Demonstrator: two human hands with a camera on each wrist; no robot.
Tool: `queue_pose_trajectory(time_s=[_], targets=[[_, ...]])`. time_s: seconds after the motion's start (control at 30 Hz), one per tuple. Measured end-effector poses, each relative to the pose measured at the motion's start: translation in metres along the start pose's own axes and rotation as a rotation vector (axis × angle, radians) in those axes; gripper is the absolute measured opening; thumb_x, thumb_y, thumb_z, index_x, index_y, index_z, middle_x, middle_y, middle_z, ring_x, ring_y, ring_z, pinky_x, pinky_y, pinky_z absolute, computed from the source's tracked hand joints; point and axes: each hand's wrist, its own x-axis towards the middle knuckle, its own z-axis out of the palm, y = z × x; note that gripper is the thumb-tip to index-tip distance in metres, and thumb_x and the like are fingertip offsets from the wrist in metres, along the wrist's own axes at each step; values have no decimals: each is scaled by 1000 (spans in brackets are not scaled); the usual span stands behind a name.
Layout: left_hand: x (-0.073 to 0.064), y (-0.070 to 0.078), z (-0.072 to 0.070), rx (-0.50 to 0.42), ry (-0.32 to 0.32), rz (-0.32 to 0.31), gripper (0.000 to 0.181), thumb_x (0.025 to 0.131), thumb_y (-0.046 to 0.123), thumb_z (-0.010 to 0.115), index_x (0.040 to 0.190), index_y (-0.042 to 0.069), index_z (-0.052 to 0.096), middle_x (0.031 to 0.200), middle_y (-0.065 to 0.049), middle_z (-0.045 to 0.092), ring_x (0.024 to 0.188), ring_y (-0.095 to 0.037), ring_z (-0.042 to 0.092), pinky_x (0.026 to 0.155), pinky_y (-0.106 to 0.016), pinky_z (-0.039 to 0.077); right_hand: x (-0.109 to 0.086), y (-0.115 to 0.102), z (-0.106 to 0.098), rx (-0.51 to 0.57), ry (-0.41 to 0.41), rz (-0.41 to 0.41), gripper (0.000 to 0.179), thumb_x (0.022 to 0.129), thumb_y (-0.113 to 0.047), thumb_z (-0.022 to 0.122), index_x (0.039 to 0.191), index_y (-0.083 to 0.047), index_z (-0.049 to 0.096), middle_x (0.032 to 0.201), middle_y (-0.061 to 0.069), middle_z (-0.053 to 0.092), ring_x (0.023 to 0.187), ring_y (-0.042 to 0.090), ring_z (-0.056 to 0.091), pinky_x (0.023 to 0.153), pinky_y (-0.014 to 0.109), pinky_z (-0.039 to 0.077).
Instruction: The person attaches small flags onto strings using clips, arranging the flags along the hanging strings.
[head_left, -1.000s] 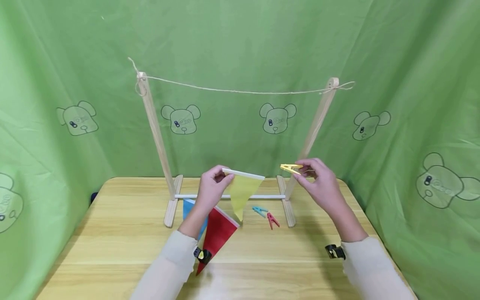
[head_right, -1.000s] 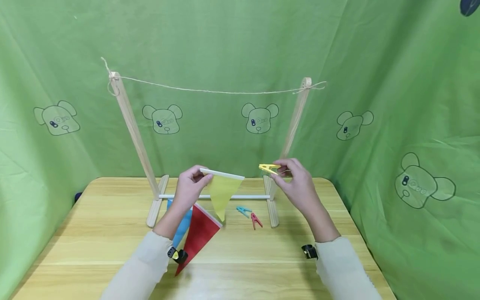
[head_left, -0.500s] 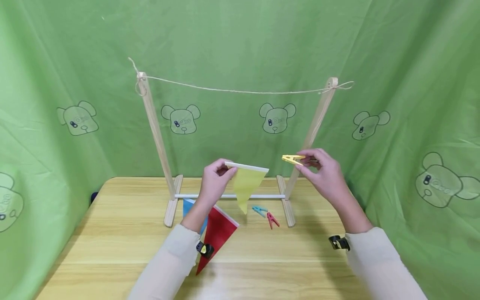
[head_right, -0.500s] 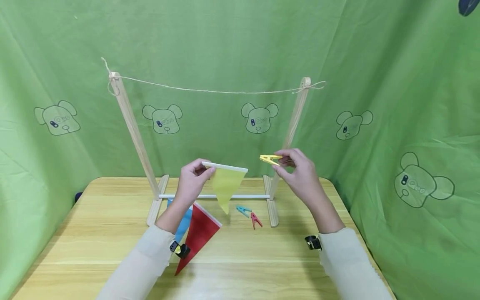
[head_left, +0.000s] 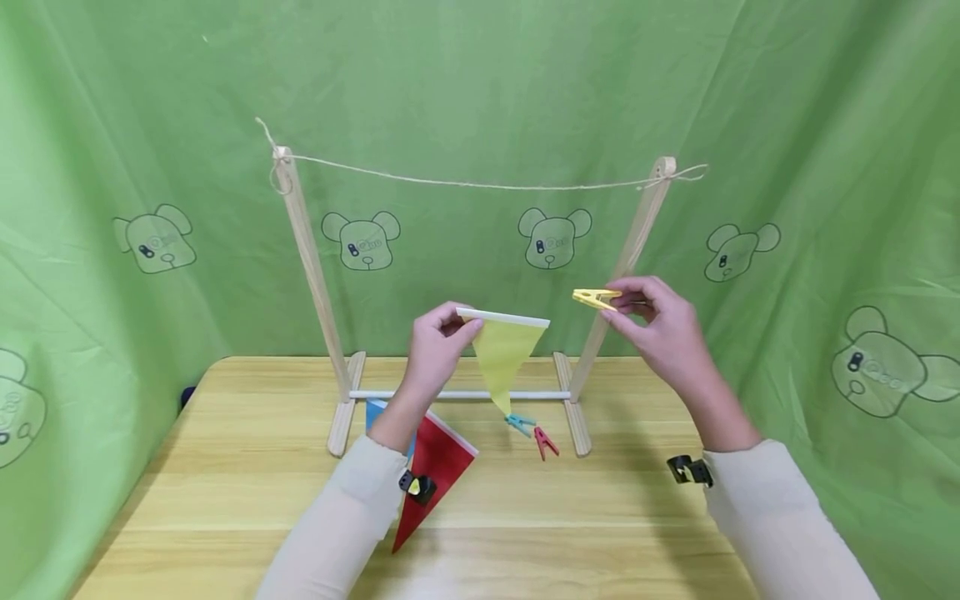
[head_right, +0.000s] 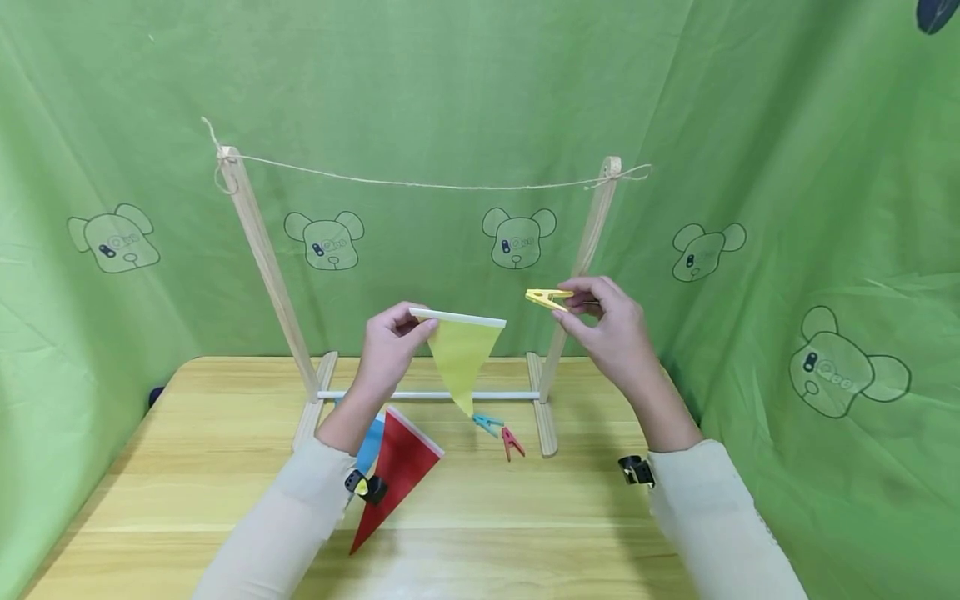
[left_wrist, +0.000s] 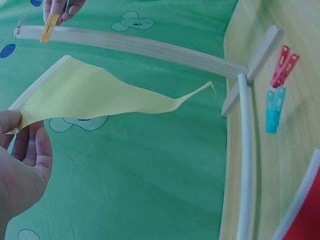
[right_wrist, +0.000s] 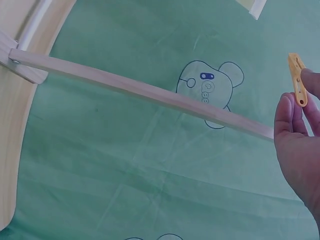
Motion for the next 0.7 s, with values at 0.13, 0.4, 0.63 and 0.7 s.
queue_pose_trajectory(time_s=[0.13,0.4,0.63,0.7], targets=[[4,5,3,0,-11,-1,11,91,8,77,99,0,75,80,1,63,73,-11,56,64,-19,50,4,-2,-4,-5,10,-2,35,89,4,76,122,3,65,112,14,65,95,1,60,89,7,51],[9,16,11,-13,-27,6,13,91,6,78,101,0,75,80,0,63,73,-12,56,65,-23,52,14,-14,-14,-13,32,-41,36,88,4,77,123,2,66,113,13,65,96,3,61,88,7,52],[12,27,19,-29,-45,12,14,91,6,77,103,0,75,80,0,64,72,-12,56,65,-22,51,23,-26,-25,-43,54,-91,34,88,6,77,120,4,67,111,10,64,95,1,61,88,7,51],[14,30,21,-26,-48,21,13,91,7,77,103,0,75,79,0,63,72,-11,56,65,-21,51,26,-30,-28,-58,66,-108,33,88,6,77,119,4,68,110,9,64,95,0,60,88,6,51]])
